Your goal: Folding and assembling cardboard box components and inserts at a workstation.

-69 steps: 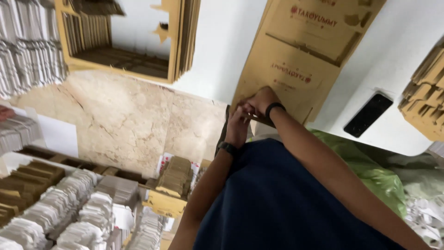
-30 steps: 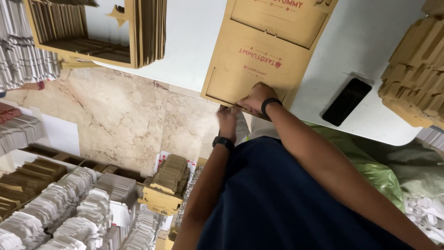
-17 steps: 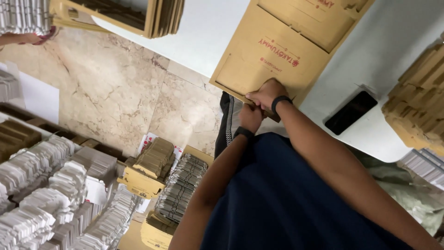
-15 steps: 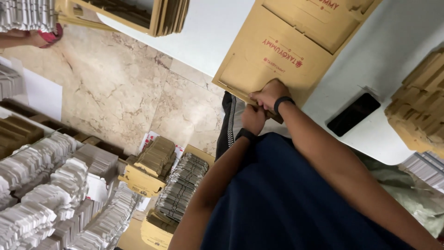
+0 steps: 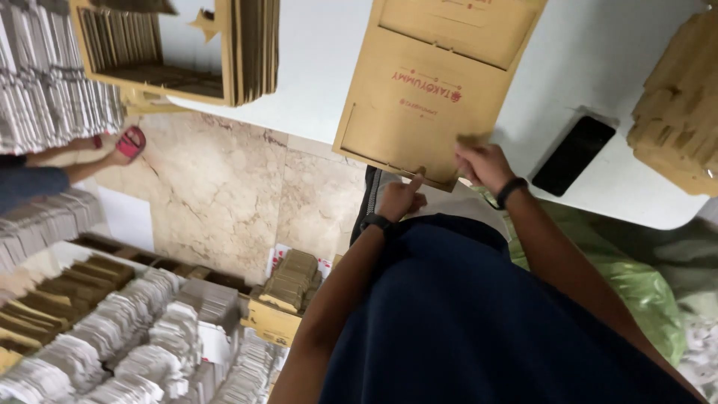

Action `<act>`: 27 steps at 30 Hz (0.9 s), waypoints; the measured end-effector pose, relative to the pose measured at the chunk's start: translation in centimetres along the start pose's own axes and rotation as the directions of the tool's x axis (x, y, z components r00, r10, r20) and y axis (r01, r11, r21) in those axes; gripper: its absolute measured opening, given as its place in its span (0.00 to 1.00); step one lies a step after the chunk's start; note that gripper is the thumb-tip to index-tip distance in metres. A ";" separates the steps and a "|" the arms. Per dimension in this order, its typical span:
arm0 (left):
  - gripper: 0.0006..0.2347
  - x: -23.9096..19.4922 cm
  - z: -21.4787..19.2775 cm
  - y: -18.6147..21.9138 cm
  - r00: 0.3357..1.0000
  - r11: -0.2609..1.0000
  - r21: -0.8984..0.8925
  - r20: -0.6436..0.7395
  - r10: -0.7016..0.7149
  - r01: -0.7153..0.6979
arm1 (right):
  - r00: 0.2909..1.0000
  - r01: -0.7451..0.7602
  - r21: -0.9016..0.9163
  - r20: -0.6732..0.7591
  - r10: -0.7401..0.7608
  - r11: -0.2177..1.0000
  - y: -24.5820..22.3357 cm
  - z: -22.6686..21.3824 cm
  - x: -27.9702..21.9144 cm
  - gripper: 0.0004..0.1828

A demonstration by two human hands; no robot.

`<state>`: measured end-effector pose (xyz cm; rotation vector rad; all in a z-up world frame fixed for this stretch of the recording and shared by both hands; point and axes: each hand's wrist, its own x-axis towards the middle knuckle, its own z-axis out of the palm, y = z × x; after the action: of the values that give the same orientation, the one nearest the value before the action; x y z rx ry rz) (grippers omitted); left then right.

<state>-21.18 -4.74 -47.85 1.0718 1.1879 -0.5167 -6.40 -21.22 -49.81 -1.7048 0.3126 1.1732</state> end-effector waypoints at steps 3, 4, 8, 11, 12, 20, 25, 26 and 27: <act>0.23 -2.9 0.0 4.7 0.989 0.866 0.480 0.102 0.104 -0.140 | 0.984 -0.175 -0.098 -0.039 0.172 0.980 2.7 -1.7 -2.8 0.24; 0.20 -4.1 0.6 7.2 0.962 0.715 0.653 0.084 0.258 -0.249 | 0.972 -0.231 -0.083 0.024 0.233 0.969 3.5 -1.1 -3.3 0.27; 0.37 -7.1 4.0 15.6 0.795 -0.009 0.878 0.437 0.422 -0.478 | 0.957 -0.258 -0.055 0.121 0.263 0.965 5.6 2.1 -3.5 0.37; 0.57 -1.1 4.7 12.6 0.708 -0.362 0.855 0.513 0.486 -0.370 | 0.987 -0.155 -0.069 0.042 0.158 0.986 8.7 3.7 -2.2 0.31; 0.57 -0.3 5.0 12.7 0.704 -0.374 0.848 0.523 0.481 -0.375 | 0.987 -0.154 -0.057 0.034 0.156 0.986 8.0 3.5 -2.7 0.31; 0.54 2.0 5.2 11.6 0.818 -0.377 0.880 0.431 0.380 -0.289 | 0.980 -0.171 0.049 -0.095 0.175 0.984 3.3 3.5 -4.7 0.12; 0.46 5.5 2.9 13.6 0.845 -0.249 0.907 0.412 0.342 -0.341 | 0.981 -0.162 -0.210 -0.137 0.135 0.964 1.2 3.9 -6.3 0.17; 0.43 6.3 1.7 13.4 0.836 -0.174 0.928 0.371 0.404 -0.328 | 0.978 -0.181 -0.309 -0.157 0.138 0.934 1.2 4.4 -7.2 0.18; 0.43 7.7 -0.3 14.0 0.836 -0.170 0.928 0.372 0.402 -0.331 | 0.977 -0.185 -0.312 -0.159 0.141 0.932 2.3 4.8 -6.6 0.18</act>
<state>-7.45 3.27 -49.43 2.6944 0.1664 -0.9199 -13.88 -20.36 -45.90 -2.0851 0.3646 1.2883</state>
